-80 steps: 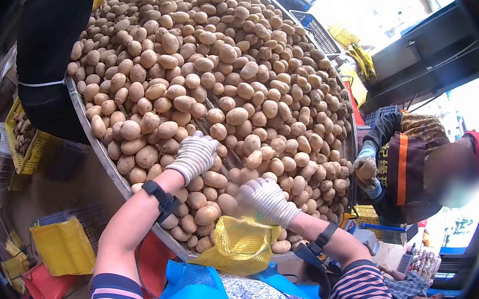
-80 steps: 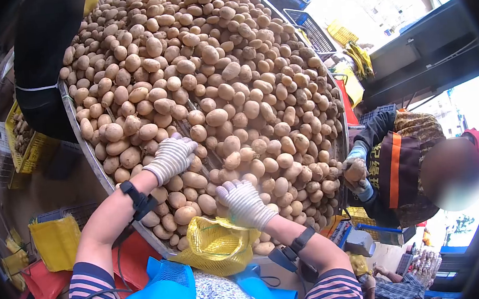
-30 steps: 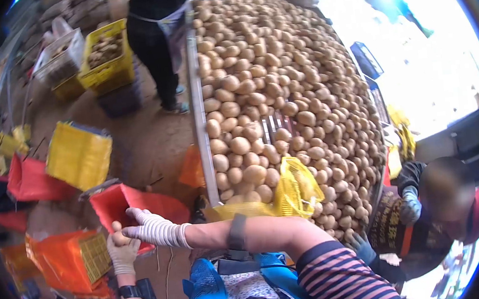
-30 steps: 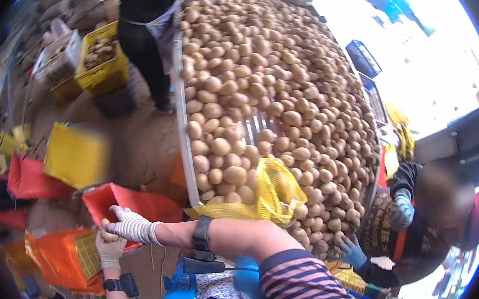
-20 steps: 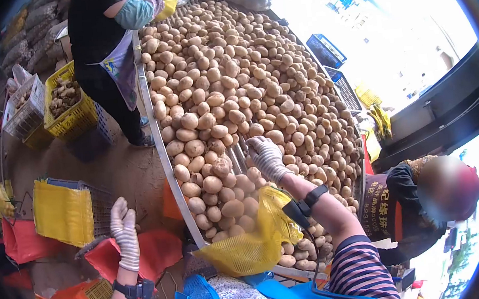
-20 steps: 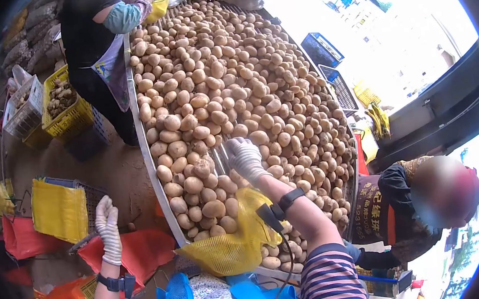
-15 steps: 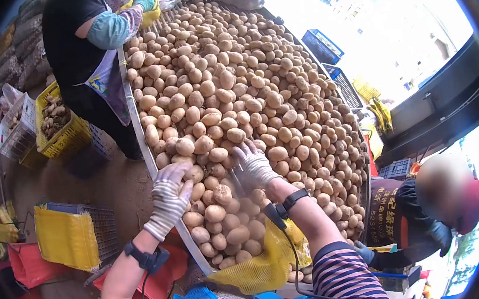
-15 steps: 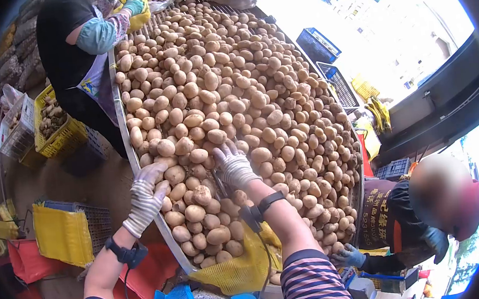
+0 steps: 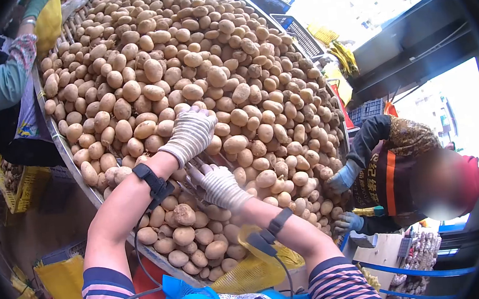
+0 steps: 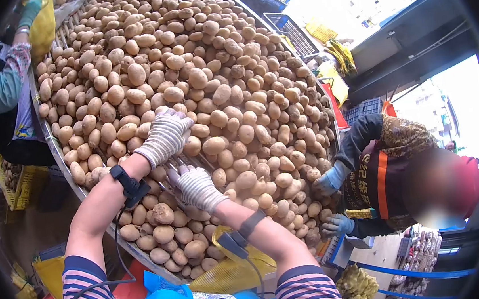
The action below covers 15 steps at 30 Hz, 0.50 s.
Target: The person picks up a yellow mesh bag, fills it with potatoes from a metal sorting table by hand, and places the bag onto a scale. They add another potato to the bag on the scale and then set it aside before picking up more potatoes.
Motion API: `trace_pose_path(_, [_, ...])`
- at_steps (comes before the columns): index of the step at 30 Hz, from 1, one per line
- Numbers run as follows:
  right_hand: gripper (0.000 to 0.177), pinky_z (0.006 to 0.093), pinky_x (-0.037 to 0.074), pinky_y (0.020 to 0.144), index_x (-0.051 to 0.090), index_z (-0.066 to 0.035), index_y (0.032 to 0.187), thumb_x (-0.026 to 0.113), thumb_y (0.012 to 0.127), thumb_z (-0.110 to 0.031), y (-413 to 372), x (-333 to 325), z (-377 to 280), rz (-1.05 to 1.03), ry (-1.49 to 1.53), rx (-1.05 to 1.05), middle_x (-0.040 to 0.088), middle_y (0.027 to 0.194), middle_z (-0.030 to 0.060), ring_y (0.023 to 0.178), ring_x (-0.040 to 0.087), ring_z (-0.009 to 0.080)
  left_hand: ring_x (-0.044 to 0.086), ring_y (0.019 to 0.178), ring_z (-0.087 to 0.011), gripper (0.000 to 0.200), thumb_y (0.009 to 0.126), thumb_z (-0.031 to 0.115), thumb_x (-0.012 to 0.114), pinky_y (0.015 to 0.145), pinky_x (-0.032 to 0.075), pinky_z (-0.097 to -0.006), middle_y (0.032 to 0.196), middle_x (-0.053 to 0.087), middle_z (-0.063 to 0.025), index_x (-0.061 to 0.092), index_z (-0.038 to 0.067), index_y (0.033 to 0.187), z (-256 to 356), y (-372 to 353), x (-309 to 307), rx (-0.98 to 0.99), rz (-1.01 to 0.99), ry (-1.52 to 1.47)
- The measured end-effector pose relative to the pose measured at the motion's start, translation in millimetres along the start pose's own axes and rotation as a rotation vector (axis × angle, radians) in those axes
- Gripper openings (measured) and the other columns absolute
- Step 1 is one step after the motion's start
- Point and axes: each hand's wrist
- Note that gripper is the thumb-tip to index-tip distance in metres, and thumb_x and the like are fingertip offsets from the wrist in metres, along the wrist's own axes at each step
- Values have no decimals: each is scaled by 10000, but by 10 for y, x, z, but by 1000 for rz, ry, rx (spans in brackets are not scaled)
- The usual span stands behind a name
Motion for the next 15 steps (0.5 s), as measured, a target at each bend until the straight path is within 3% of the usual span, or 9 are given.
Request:
trace_pose_path(2, [425, 442, 505, 649, 524, -89, 1167, 638, 771, -191, -301, -286, 121, -12, -70, 111, 593, 933, 150, 808, 614, 319, 582, 947, -280, 198, 803, 167, 599, 888, 443, -420, 990, 632, -94, 651, 111, 985, 55, 138, 118, 97, -85, 48])
trace_pose_path(3, [463, 429, 501, 676, 526, -94, 1178, 661, 747, -195, -428, -290, 254, 28, -121, 191, 572, 972, 147, 829, 602, 314, 591, 979, -290, 246, 822, 115, 559, 879, 459, -432, 1032, 628, -104, 620, 112, 1061, 57, 213, 268, 121, -31, -10])
trace_pose_path(4, [445, 439, 506, 722, 524, -107, 1176, 656, 758, -182, -532, -286, 347, -121, -48, 386, 556, 1016, 154, 886, 593, 328, 590, 1020, -305, 291, 839, 153, 554, 867, 470, -441, 1076, 620, -130, 577, 96, 1124, 75, 307, 415, 106, -105, 67])
trace_pose_path(7, [472, 451, 520, 798, 516, -125, 1203, 664, 758, -173, -560, -251, 363, -177, 14, 383, 546, 1095, 179, 967, 568, 359, 574, 1049, -340, 387, 840, 234, 593, 890, 464, -463, 1116, 598, -192, 520, 54, 1175, 245, 491, 456, -37, -259, -38])
trace_pose_path(8, [502, 445, 516, 829, 509, -122, 1228, 663, 752, -163, -572, -191, 367, -80, 13, 358, 540, 1142, 191, 996, 562, 365, 556, 1071, -357, 407, 830, 222, 600, 899, 461, -476, 1142, 579, -211, 508, 51, 1188, 245, 504, 447, -47, -262, -82])
trace_pose_path(10, [539, 445, 509, 855, 495, -127, 1255, 666, 744, -155, -620, -157, 448, -65, 78, 324, 537, 1172, 188, 1024, 551, 374, 543, 1082, -364, 415, 814, 215, 601, 912, 456, -486, 1150, 568, -217, 511, 60, 1188, 196, 482, 391, -59, -324, -148])
trace_pose_path(12, [563, 454, 504, 858, 480, -133, 1273, 668, 743, -150, -617, -222, 479, -88, 102, 310, 547, 1149, 185, 1010, 562, 376, 532, 1125, -381, 543, 769, 297, 645, 941, 446, -482, 1190, 564, -227, 486, 71, 1236, 205, 524, 178, -84, -391, -147])
trace_pose_path(14, [579, 459, 509, 837, 459, -136, 1287, 674, 750, -152, -605, -292, 465, -287, 279, 418, 555, 1120, 192, 969, 585, 375, 508, 1192, -385, 728, 708, 404, 688, 975, 430, -471, 1249, 547, -240, 438, 77, 1308, 231, 533, -63, -222, -685, -280])
trace_pose_path(15, [552, 462, 515, 808, 454, -132, 1275, 666, 766, -159, -650, -257, 448, -279, 287, 448, 561, 1075, 188, 926, 603, 373, 525, 1205, -361, 748, 691, 420, 700, 990, 432, -460, 1290, 555, -177, 441, 83, 1307, 197, 472, -18, -281, -797, -405])
Point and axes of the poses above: each hand's wrist, its own y-axis towards the middle knuckle, its own x-axis out of the palm, z = x × y
